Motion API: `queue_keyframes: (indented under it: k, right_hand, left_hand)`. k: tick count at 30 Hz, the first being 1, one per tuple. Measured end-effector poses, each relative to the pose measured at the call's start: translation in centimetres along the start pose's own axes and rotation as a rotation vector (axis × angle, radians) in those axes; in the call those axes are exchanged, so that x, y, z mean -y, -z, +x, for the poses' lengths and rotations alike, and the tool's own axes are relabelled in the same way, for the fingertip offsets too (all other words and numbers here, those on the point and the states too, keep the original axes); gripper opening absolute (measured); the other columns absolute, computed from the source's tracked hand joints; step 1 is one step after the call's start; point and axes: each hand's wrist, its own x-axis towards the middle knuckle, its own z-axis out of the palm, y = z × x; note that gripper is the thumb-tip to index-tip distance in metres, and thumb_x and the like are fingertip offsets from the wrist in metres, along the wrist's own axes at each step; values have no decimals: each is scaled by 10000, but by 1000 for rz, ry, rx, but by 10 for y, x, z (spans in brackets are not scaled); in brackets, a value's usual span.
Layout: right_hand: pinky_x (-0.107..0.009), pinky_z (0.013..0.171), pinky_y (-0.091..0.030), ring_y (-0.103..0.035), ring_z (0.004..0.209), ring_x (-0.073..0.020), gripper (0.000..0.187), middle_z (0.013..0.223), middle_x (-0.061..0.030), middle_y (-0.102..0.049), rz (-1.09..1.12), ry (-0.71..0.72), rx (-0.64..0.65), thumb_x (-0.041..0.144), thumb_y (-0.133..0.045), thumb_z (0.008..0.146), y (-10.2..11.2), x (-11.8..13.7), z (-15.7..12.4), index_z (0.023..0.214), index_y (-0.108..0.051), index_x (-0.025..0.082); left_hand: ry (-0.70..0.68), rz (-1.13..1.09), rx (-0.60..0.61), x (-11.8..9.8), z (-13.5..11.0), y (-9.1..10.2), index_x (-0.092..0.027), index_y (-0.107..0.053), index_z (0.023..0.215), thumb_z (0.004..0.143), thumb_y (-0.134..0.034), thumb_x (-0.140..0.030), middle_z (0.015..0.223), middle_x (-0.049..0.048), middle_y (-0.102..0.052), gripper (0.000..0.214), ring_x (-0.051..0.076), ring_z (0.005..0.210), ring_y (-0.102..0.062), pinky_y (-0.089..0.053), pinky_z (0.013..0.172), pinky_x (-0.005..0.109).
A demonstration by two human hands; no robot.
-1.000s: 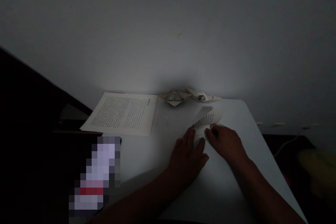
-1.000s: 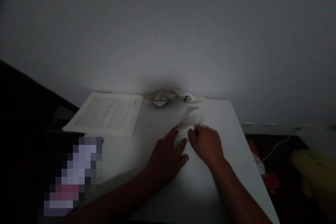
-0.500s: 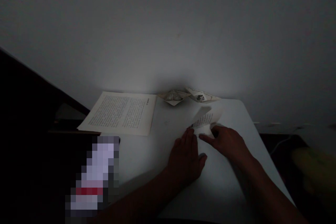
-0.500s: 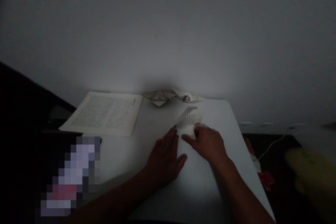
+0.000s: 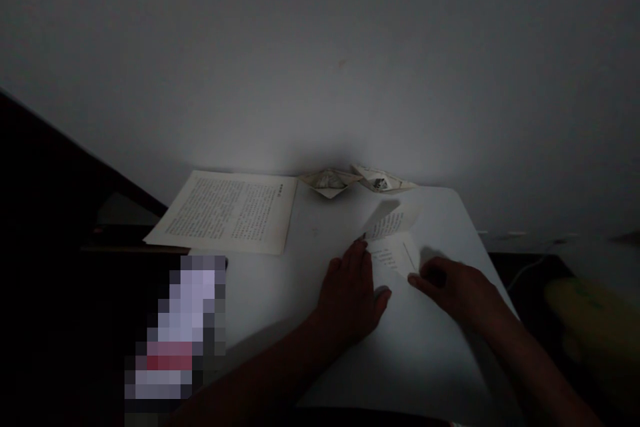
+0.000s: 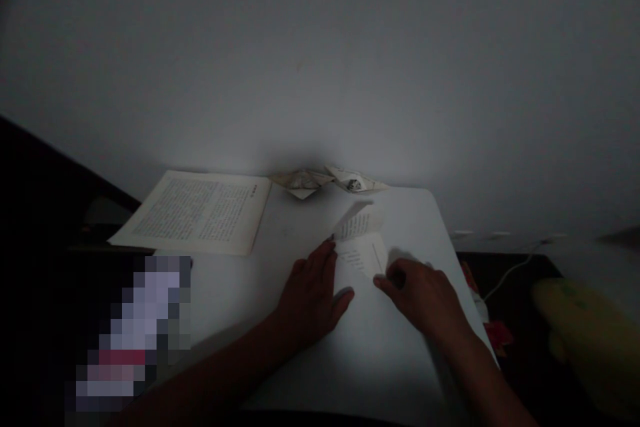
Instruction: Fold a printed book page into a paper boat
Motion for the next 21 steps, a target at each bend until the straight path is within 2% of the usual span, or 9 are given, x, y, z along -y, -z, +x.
queue_keyframes:
  k: [4,7,10,12,14,16,19,21]
  right_hand:
    - [-295,584,-435,-633,634,-191,261,721,-16,-697,88,44,13,476,-574,767,6,-3,-4,702,-645,233]
    - [-298,628,-455,-638,680,-192,244,794,-23,-703,111,74,-77,464,-574,780,19,9,1,779,-653,234]
    - [-331,749,-449,-628,804,-213,225,883,-51,-694,37,269,-233,422,-567,806,34,32,12,827,-650,214]
    - [-368,837,-412,-607,904,-233,204,960,-69,-686,-71,442,-256,360,-556,829,40,52,24,910,-656,203]
    - [-413,888,-368,-582,968,-261,210,980,-91,-681,-217,541,-235,293,-548,837,40,72,38,984,-654,187]
    - [-401,860,-375,-594,945,-259,184,939,-107,-686,-321,592,-119,227,-530,835,36,86,53,948,-665,174]
    - [-324,698,-413,-638,773,-219,196,822,-94,-702,-401,598,135,127,-504,805,27,96,73,847,-687,183]
    - [-299,638,-413,-647,765,-222,198,823,-91,-710,-371,582,192,142,-511,804,24,96,83,851,-696,196]
  left_hand:
    - [-11,-9,7,3,1,1,-67,-424,1250,813,-529,-420,1386,211,-405,572,308,1269,-388,-374,964,455]
    - [-20,-22,3,8,3,3,-87,-429,1253,815,-527,-416,1384,193,-414,557,295,1259,-399,-362,964,450]
    - [-46,-50,-2,13,4,7,-119,-456,1223,829,-511,-390,1351,165,-457,481,273,1239,-418,-362,944,440]
    - [-78,-68,-5,17,5,10,-142,-486,1180,842,-496,-352,1320,145,-489,398,257,1229,-426,-362,927,429]
    - [-108,-73,-12,20,6,13,-158,-503,1149,851,-485,-320,1305,134,-503,339,249,1217,-436,-358,912,423]
    - [-123,-68,-16,22,6,16,-162,-514,1122,853,-484,-306,1281,130,-520,306,246,1194,-454,-355,896,424]
    - [-123,-63,-17,26,6,20,-161,-541,1049,855,-482,-298,1193,121,-569,244,242,1141,-486,-354,875,423]
    - [-108,-62,-26,29,7,23,-164,-558,987,856,-480,-279,1122,107,-597,192,244,1130,-487,-353,864,421]
